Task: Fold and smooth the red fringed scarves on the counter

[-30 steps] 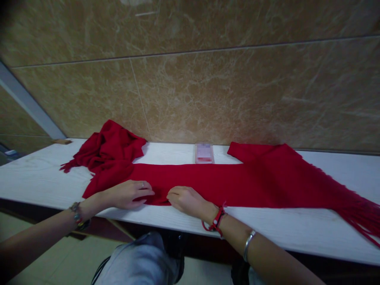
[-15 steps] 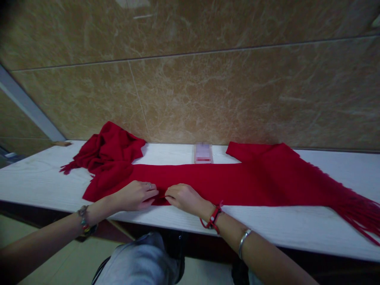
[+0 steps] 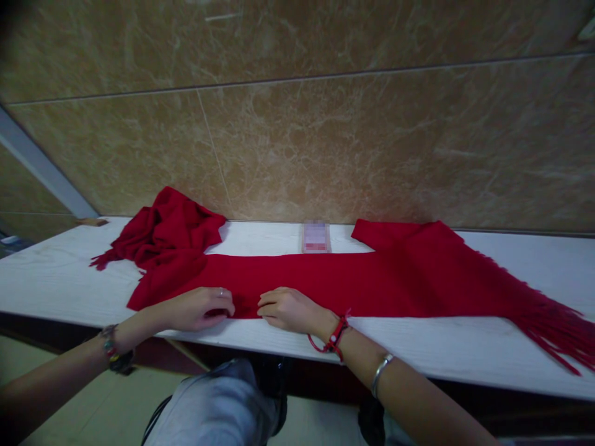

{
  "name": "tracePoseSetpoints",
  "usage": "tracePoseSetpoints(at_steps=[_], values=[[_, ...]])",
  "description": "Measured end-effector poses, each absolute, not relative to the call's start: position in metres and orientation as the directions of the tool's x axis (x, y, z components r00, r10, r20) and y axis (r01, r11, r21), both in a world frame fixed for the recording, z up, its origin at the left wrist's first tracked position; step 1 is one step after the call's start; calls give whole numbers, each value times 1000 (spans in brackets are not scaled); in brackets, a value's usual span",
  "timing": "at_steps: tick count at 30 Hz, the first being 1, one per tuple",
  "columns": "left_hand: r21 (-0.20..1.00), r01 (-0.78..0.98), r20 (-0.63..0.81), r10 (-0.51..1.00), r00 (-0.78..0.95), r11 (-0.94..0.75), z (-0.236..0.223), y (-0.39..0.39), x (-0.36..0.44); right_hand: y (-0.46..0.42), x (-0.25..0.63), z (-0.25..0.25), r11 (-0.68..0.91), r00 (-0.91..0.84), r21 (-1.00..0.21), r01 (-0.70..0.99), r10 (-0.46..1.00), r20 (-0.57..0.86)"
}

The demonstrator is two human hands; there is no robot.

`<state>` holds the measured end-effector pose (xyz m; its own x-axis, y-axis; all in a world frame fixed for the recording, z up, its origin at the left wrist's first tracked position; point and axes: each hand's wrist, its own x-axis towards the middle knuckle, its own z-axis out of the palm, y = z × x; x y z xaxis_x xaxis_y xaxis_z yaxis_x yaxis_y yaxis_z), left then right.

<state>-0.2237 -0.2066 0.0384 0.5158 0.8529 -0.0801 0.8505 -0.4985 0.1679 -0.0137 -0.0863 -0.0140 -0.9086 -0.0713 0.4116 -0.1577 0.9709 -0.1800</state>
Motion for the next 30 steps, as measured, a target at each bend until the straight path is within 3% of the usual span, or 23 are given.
tracePoseSetpoints(at_steps=[4, 7, 9, 11, 14, 17, 22, 26, 30], values=[[325, 845, 40, 899, 437, -425, 35, -183, -225, -90, -12, -8, 952, -927, -252, -174, -72, 368], [406, 870, 207, 955, 211, -281, 21, -147, -230, -90, -8, -4, 938, -952, -294, -186, -98, 290], [394, 905, 255, 965, 60, -160, 7, -124, -235, -86, -5, -1, 940, -972, -316, -131, -59, 228], [374, 919, 256, 966, 23, -121, -6, -107, -239, -79, 0, 0, 949, -983, -316, -17, 42, 181], [275, 954, 180, 981, 69, -118, -21, -98, -243, -65, 9, -2, 944, -969, -273, 186, 223, 110], [159, 980, 97, 990, 102, -117, -26, -101, -247, -56, 15, -7, 932, -955, -236, 274, 293, 51], [115, 978, 95, 982, 163, -173, -16, -111, -255, -55, 16, -10, 931, -953, -232, 282, 299, 43], [82, 944, 123, 943, 308, -319, -5, -120, -250, -58, 13, -1, 932, -959, -258, 255, 278, 58], [113, 898, 21, 905, 426, -425, -3, -128, -236, -62, 8, 2, 939, -974, -275, 204, 224, 43]])
